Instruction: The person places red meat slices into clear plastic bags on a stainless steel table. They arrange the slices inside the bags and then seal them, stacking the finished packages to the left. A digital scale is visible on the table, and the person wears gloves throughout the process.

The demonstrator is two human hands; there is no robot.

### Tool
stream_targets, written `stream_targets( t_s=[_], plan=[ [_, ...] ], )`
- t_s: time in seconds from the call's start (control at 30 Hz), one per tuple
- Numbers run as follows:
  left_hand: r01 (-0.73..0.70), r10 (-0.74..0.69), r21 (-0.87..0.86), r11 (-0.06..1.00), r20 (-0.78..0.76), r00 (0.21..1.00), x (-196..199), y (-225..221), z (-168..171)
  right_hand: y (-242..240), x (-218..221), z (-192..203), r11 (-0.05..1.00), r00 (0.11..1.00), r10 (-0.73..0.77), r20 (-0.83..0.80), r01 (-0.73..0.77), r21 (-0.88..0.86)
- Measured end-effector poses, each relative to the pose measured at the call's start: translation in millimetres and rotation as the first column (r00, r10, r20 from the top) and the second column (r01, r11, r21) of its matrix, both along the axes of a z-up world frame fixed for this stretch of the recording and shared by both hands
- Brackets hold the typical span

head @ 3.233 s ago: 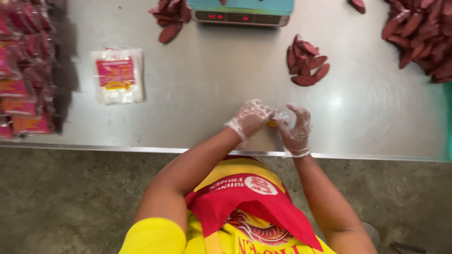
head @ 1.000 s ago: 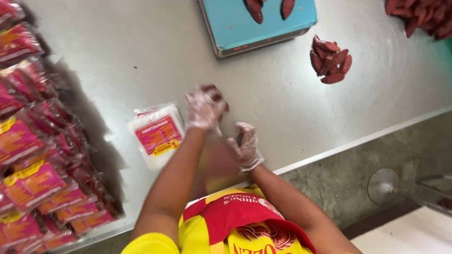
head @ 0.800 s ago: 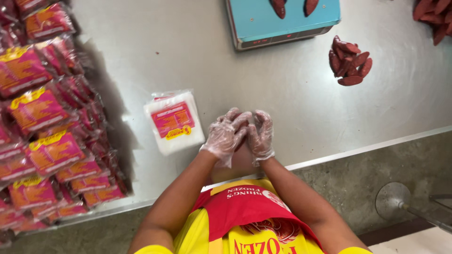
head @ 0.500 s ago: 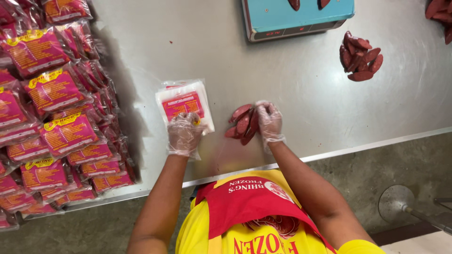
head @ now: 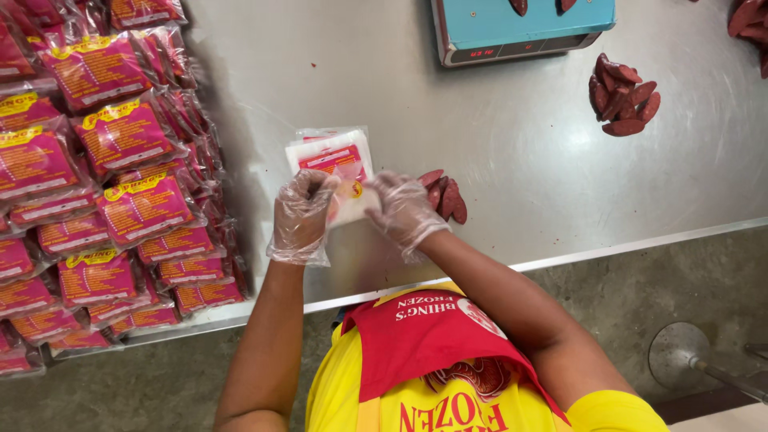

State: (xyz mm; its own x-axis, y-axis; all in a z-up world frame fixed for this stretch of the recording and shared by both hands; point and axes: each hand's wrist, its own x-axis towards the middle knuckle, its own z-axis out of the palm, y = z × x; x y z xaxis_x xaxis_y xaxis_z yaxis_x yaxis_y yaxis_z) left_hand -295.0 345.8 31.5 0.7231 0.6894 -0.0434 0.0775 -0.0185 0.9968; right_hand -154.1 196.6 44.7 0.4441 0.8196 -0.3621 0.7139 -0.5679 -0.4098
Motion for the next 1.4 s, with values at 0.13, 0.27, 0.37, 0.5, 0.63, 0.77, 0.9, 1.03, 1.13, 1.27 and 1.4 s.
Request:
stream_targets(
  t_s=[0.13, 0.27, 0.37, 0.5, 0.63, 0.77, 0.9, 1.03, 1.13, 1.27, 1.4],
  plan=[
    [0.084, -0.082, 0.036, 0.996, -0.063, 0.995, 2.7, -3.5, 37.0, -12.0, 4.2, 26.6, 0.753, 0.998, 0.009, -0.06, 0.033, 0.658],
    [0.3, -0.286, -0.702, 0.645, 0.141, 0.948, 19.1, -18.6, 65.2, -32.6, 14.0, 0.4, 0.841, 0.878, 0.171, -0.446, 0.106, 0.531],
    [0.656, -0.575, -0.059, 0.753, -0.543, 0.612, 15.7, -11.2, 76.0, -53.6, 26.7, -44.7, 0.83, 0.675, 0.057, -0.736, 0.378, 0.411],
    [0.554, -0.503, 0.167, 0.815, -0.271, 0.821, 14.3, -2.2, 49.7, -90.3, 30.7, -55.2, 0.656, 0.234, -0.281, -0.931, 0.755, -0.008],
    [0.459, -0.454, -0.014, 0.888, -0.172, 0.874, 23.3, -14.5, 29.7, -96.0, 20.8, -6.0, 0.864, 0.696, -0.082, -0.714, 0.406, 0.297],
    [0.597, -0.589, -0.06, 0.8, -0.269, 0.762, 35.2, -29.1, 35.0, -98.3, 12.1, 29.5, 0.786, 0.607, -0.077, -0.791, 0.524, 0.327],
    [0.694, -0.712, -0.181, 0.697, -0.062, 0.699, 44.4, -32.2, 45.7, -114.7, 14.0, 11.3, 0.853, 0.64, -0.161, -0.751, 0.473, 0.22],
    [0.361, -0.444, 0.57, 0.738, 0.007, 0.896, 53.8, -38.5, 65.6, -121.0, 4.7, -7.3, 0.667, 0.405, -0.112, -0.908, 0.708, 0.233],
    [0.287, -0.395, 0.613, 0.736, 0.044, 0.918, 54.9, -62.7, 76.2, -118.2, 1.7, -2.0, 0.636, 0.391, -0.088, -0.916, 0.73, 0.251],
    [0.38, -0.365, -0.294, 0.877, 0.105, 0.925, 56.9, -93.6, 55.3, -115.9, -4.5, 7.1, 0.661, 0.64, -0.134, -0.757, 0.626, 0.413],
    [0.312, -0.324, 0.579, 0.754, -0.086, 0.942, 53.1, -82.7, 21.4, -103.0, 5.3, 17.5, 0.734, 0.975, 0.004, -0.224, 0.149, 0.663]
  ],
)
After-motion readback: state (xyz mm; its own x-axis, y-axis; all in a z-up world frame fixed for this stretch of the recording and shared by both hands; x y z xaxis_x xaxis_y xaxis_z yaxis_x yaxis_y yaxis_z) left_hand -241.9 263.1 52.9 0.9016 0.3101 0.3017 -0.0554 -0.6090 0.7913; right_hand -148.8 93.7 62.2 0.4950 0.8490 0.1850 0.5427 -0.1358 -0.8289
